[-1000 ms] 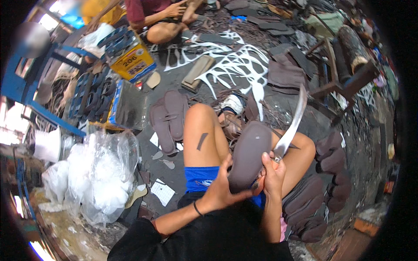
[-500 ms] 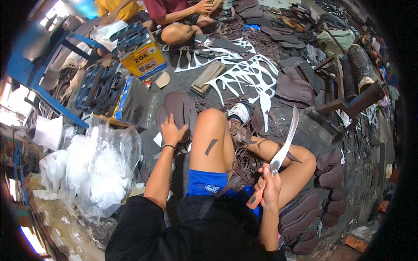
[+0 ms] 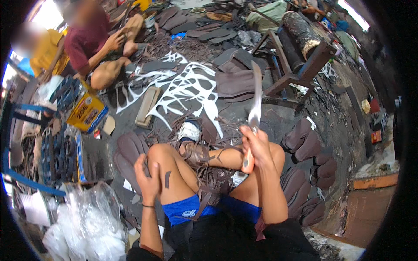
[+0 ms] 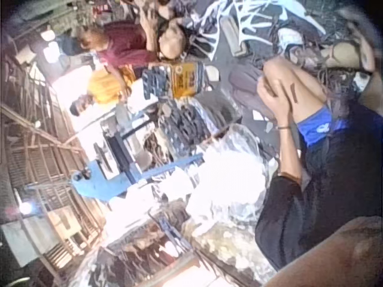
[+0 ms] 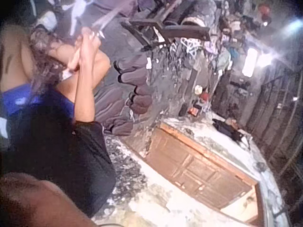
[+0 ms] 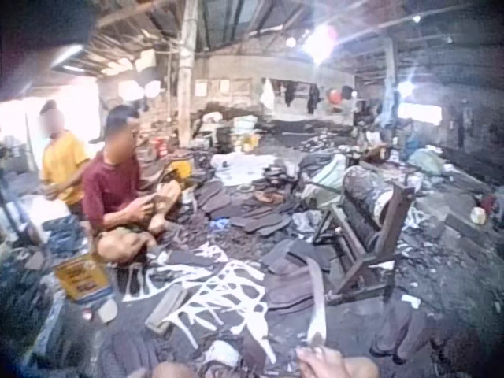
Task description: The person sits on the floor and uses a knife to trim the edges of gray shoe insoles. They hold the insole in one hand and carefully cut along the perimeter with the other, then place the trimmed insole aside and repeat the process with another.
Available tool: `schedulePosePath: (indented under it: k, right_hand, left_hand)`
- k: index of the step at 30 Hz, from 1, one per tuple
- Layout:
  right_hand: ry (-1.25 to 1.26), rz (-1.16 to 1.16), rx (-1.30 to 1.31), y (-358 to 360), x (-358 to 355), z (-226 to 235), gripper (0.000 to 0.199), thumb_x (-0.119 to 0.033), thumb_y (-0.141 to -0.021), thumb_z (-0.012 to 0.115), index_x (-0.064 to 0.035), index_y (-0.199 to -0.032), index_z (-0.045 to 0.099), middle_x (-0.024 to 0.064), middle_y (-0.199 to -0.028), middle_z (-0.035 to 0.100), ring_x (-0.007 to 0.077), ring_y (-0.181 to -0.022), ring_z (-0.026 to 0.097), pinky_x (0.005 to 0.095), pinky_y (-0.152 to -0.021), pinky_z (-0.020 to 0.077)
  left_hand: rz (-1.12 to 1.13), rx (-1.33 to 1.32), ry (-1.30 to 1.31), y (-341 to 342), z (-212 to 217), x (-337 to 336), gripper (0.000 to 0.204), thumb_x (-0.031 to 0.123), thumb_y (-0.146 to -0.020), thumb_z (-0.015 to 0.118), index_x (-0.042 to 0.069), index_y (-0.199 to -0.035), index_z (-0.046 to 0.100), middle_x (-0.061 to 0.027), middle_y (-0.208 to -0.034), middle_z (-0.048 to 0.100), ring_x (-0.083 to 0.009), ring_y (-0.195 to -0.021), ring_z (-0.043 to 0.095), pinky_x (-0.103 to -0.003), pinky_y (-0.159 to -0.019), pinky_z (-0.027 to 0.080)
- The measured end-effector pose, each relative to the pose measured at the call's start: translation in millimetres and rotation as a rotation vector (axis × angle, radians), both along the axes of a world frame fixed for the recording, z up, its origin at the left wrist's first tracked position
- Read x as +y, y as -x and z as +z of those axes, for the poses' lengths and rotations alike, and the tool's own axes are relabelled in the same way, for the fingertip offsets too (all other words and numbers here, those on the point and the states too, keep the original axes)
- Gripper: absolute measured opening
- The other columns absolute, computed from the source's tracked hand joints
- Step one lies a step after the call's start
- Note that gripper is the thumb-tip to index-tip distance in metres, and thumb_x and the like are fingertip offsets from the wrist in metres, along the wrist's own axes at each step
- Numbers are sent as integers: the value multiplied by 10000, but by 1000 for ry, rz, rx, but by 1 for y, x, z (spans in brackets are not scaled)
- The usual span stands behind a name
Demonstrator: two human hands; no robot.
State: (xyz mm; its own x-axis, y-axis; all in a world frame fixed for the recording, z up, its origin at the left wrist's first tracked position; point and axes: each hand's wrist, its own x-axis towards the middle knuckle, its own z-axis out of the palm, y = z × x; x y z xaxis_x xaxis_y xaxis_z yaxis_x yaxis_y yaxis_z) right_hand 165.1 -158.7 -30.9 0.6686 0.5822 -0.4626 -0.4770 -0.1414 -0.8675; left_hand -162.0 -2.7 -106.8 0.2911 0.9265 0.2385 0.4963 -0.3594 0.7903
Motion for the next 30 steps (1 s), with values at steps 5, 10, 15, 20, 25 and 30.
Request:
schedulePosePath:
  k: [5,10,15,20,25,30]
  right_hand:
    - [73,-44,-112,-86,97,-81,228,-244,-884,745,-34,-920,663,54,-817,683,93,-559,558,250,-441,451]
    - [342,-312,-295,-166,179,-225,272,-226,-804,823,-40,-853,631,61,-759,642,161,-597,606,324,-476,520]
    - [518,-542,-245,-198,219,-278,428,-289,-724,873,46,-888,663,210,-888,714,319,-826,706,466,-785,534]
    - [269,-594,-43,-172,219,-218,234,-95,-830,756,-39,-986,591,75,-936,642,185,-728,646,330,-477,534]
    - [-170,-467,-41,-110,166,-144,211,-58,-826,749,-61,-896,551,67,-839,628,164,-601,612,306,-451,508]
    - [-218,-120,-350,41,67,-61,220,-140,-867,764,-69,-826,560,16,-673,620,103,-517,592,263,-442,478]
  left_hand:
    - [-85,217,-62,-35,8,-9,706,248,-775,794,17,-1372,497,-231,-1433,439,-411,-1326,405,-478,-1119,309]
    - [-95,328,-83,-44,3,-5,737,251,-774,793,40,-1402,472,-241,-1475,390,-432,-1372,348,-509,-1132,266]
    - [-330,574,-126,-62,32,-30,549,225,-790,779,26,-1261,581,-246,-1450,407,-475,-1398,307,-536,-1143,246]
    - [-409,249,41,-79,23,-49,506,165,-781,792,22,-1230,610,-208,-1360,509,-435,-1332,423,-498,-1105,338]
    - [-501,184,-118,-127,30,-31,578,146,-789,785,-6,-1292,545,-209,-1350,525,-418,-1314,447,-488,-1093,361]
    - [-554,-534,536,-145,15,-3,859,370,-900,675,22,-1541,221,-192,-1532,352,-324,-1374,396,-435,-1117,328]
